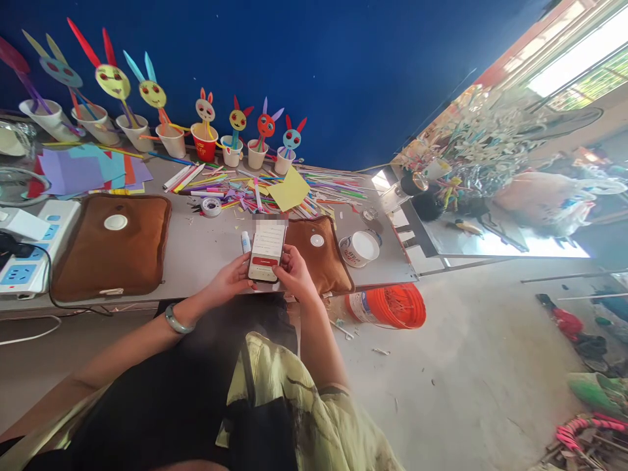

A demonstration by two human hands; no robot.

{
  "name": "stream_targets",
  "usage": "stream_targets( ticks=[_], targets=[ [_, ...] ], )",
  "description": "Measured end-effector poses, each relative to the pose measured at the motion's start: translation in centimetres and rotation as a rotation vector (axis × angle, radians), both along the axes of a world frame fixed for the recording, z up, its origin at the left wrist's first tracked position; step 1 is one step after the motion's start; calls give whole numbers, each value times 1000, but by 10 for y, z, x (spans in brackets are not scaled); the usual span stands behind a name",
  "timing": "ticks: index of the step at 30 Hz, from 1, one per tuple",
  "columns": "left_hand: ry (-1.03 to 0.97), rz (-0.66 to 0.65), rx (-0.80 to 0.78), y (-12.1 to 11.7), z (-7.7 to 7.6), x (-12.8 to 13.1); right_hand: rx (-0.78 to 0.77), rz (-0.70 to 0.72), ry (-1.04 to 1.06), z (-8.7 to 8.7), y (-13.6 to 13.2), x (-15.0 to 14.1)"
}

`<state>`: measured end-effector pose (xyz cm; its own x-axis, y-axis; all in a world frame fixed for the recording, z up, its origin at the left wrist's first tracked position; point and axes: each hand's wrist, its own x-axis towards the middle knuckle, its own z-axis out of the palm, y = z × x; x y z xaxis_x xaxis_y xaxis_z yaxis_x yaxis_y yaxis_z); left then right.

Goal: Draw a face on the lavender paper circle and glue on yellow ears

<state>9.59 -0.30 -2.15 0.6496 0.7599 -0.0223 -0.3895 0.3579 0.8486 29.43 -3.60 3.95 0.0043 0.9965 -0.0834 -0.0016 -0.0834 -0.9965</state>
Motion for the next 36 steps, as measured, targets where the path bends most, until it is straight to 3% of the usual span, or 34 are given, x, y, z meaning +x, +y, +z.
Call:
stream_targets(
  ticks=[13, 22, 36],
  targets=[
    [24, -2, -31, 0, 1, 0, -27, -57, -17, 1, 1, -1],
    [18, -33, -9, 1, 3, -1, 14, -224, -91, 0, 11, -1],
    [17, -18, 27, -1, 0, 1, -71, -353, -141, 5, 30, 1]
  ],
)
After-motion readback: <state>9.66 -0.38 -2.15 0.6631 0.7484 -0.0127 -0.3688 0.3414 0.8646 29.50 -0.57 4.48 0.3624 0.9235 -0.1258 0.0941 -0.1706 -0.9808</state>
